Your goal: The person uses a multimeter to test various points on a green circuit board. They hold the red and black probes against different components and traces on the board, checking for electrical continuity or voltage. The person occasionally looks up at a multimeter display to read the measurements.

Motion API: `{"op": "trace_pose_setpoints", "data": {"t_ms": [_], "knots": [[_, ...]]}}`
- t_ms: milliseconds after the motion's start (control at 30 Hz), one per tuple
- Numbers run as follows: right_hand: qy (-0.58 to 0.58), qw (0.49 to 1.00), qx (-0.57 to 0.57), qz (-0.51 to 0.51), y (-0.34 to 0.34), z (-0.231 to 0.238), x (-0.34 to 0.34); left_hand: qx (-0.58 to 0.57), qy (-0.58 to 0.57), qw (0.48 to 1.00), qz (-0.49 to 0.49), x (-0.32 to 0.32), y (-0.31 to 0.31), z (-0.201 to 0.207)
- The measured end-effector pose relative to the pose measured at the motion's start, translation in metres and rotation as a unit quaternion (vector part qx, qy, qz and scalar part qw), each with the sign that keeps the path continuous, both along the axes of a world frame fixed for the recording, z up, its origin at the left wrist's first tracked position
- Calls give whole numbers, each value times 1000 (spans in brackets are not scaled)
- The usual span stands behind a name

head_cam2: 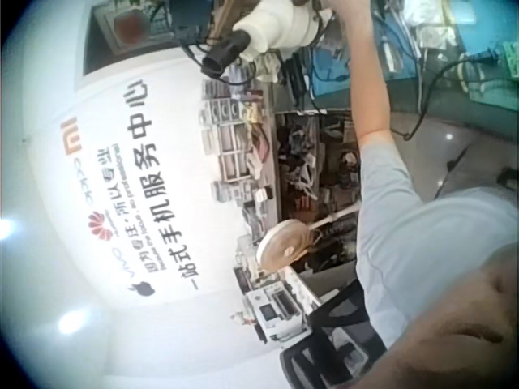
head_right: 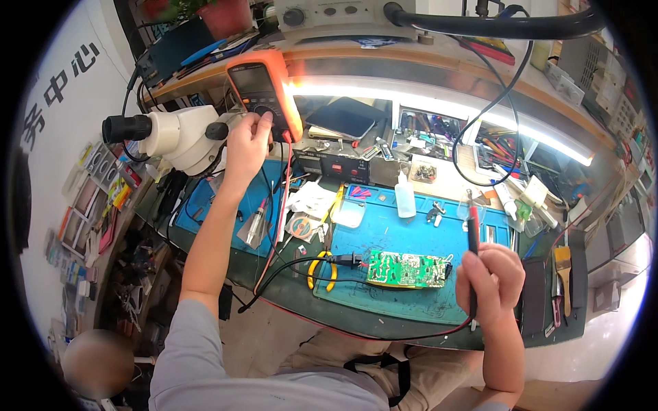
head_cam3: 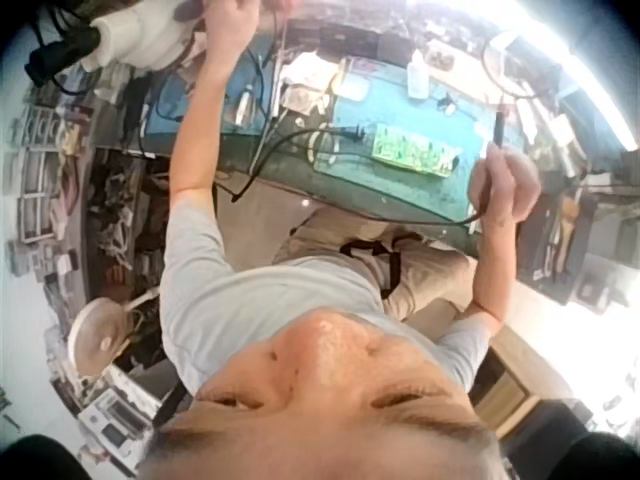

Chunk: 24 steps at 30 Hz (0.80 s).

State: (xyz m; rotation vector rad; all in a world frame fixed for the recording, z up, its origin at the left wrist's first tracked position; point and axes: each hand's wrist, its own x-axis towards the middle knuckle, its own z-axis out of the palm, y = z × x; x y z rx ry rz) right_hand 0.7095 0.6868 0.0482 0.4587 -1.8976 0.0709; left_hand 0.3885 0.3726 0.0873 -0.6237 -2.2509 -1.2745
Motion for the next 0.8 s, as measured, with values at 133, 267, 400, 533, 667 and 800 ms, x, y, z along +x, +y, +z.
{"op": "trace_pose_setpoints", "data": {"t_ms": [133, 267, 400, 533, 667, 800], "knots": [[-21, 999, -9, 45, -1, -4, 2, -2, 19, 1000, 17, -1, 3, -1], [-45, 996, -42, 68, -4, -12, 4, 11, 14, 1000, 12, 6, 4, 1], [-59, 995, -67, 47, -4, -17, 3, 24, 16, 1000, 4, -1, 3, -3], [-44, 995, -77, 36, -3, -23, -1, 16, 1, 1000, -13, -3, 5, -1], [-32, 997, -69, 15, -2, -23, -3, 53, 19, 998, -41, -7, 4, -7], [-32, 994, -104, 4, 1, -24, 3, 59, 12, 997, -44, -6, 7, -6]]}}
